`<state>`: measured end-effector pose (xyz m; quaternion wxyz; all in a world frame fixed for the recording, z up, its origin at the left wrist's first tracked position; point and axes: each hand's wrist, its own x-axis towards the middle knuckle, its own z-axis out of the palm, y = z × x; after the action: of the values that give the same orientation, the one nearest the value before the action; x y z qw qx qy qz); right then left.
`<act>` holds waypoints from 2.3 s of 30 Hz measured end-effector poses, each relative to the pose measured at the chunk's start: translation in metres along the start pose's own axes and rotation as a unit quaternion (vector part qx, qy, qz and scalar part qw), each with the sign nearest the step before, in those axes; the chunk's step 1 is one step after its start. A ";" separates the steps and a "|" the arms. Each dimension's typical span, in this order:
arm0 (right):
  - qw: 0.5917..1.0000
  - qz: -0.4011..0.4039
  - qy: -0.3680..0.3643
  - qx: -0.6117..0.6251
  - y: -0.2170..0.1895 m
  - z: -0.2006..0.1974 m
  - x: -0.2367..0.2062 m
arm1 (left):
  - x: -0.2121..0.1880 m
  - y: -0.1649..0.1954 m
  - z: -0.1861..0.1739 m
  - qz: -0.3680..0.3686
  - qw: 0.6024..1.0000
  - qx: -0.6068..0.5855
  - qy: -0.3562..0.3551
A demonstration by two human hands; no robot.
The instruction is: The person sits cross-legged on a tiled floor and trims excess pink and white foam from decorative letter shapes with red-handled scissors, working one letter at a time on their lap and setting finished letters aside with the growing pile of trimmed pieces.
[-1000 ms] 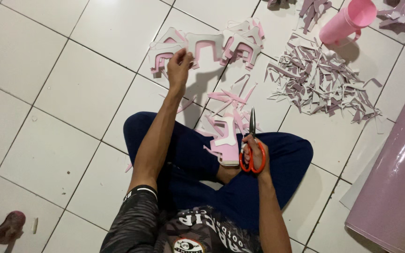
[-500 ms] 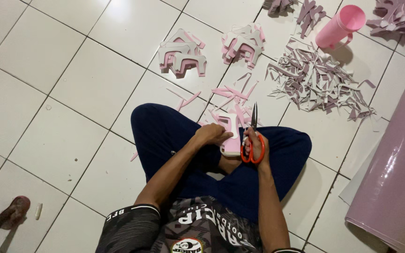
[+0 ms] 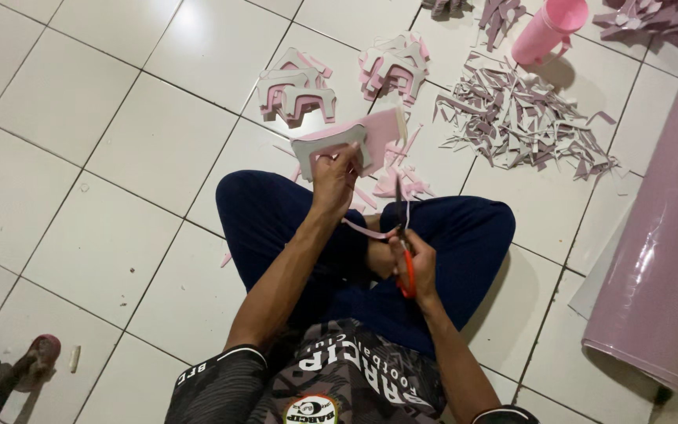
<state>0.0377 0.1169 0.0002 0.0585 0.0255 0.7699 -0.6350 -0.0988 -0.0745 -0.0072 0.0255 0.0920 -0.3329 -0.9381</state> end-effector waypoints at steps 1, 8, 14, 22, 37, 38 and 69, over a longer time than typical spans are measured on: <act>0.999 0.003 -0.029 0.015 -0.005 0.004 -0.003 | -0.004 0.005 0.009 0.011 1.000 0.003 -0.009; 0.996 -0.044 -0.071 0.033 -0.039 0.001 0.016 | -0.050 0.020 0.059 0.039 0.995 0.096 -0.005; 0.996 -0.040 -0.071 0.029 -0.058 -0.009 0.017 | -0.060 0.029 0.070 0.043 0.992 0.117 0.008; 0.996 -0.044 -0.070 0.032 -0.046 -0.013 0.014 | -0.064 0.027 0.066 0.028 0.993 0.118 0.010; 0.992 -0.067 -0.066 0.084 -0.041 -0.009 0.019 | -0.085 0.019 0.061 -0.012 0.977 0.212 0.026; 0.993 -0.064 -0.064 0.078 -0.040 -0.009 0.018 | -0.087 0.020 0.059 -0.019 0.976 0.214 0.017; 0.981 -0.051 -0.186 0.024 -0.075 -0.042 0.001 | -0.078 0.116 0.074 -0.062 0.862 0.435 -0.253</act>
<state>0.0258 0.1436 0.0815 0.1673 -0.1308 0.7306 -0.6489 -0.0382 -0.1104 0.1339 -0.1604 -0.1266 -0.6959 -0.6884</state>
